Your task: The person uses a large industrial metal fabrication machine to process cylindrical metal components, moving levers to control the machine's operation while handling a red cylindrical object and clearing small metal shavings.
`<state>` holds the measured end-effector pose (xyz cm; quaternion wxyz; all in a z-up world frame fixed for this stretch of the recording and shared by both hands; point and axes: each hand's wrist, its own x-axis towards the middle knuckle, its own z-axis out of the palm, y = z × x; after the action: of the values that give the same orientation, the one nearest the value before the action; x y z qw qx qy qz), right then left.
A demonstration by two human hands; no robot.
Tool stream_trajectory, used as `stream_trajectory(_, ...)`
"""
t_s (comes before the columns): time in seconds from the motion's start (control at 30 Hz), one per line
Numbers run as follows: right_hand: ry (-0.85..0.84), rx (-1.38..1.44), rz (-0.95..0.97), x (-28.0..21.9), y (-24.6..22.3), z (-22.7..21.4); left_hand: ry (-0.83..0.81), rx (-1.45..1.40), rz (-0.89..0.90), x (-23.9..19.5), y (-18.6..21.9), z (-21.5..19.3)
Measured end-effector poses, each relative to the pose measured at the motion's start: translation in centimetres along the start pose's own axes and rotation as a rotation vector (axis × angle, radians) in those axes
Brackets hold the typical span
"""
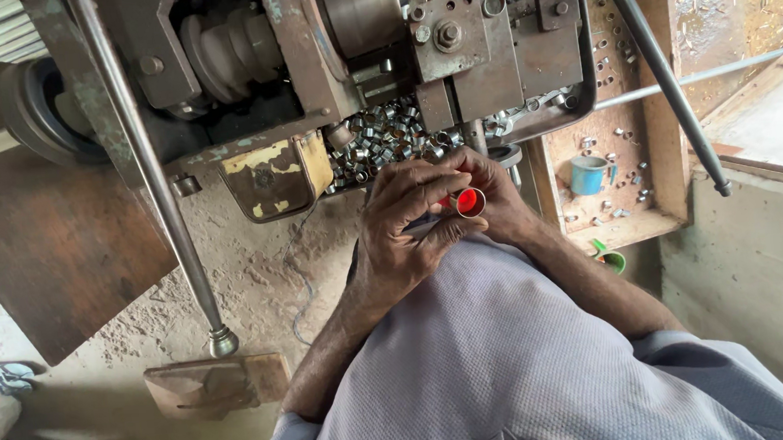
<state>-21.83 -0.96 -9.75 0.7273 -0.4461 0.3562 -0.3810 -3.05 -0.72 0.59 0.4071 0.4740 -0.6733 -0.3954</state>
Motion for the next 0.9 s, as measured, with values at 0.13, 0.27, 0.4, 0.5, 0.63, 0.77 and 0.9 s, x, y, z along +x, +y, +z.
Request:
stream_trajectory(0.13, -0.010, 0.078, 0.010, 0.1, 0.1, -0.5, -0.001, 0.020, 0.006, 0.2, -0.1, 0.0)
stream_trajectory(0.27, 0.017, 0.076, 0.076, -0.3, 0.3, -1.1, 0.062, -0.185, -0.078, 0.0, -0.4, -0.1)
stream_trajectory(0.4, -0.096, 0.016, 0.069, -0.4, 1.0, -1.3, 0.101, -0.592, -0.160, 0.5, -1.0, 0.3)
stream_trajectory(0.5, 0.031, 0.118, 0.129, -1.0, 0.6, -1.0, 0.059, -0.718, -0.177, 0.4, -0.8, -0.8)
stream_trajectory(0.63, 0.250, 0.280, 0.002, -0.8, -1.7, -2.2, 0.165, -0.463, -0.101, 1.1, -1.1, -0.9)
stream_trajectory(0.77, 0.236, 0.103, -0.112, -2.6, -4.4, -3.1, 0.146, -0.454, -0.269, 0.7, -0.8, -1.3)
stream_trajectory(0.9, 0.180, -0.327, -0.177, -2.5, -5.5, -3.4, 0.138, -0.324, -0.254, 1.3, -1.1, -2.0)
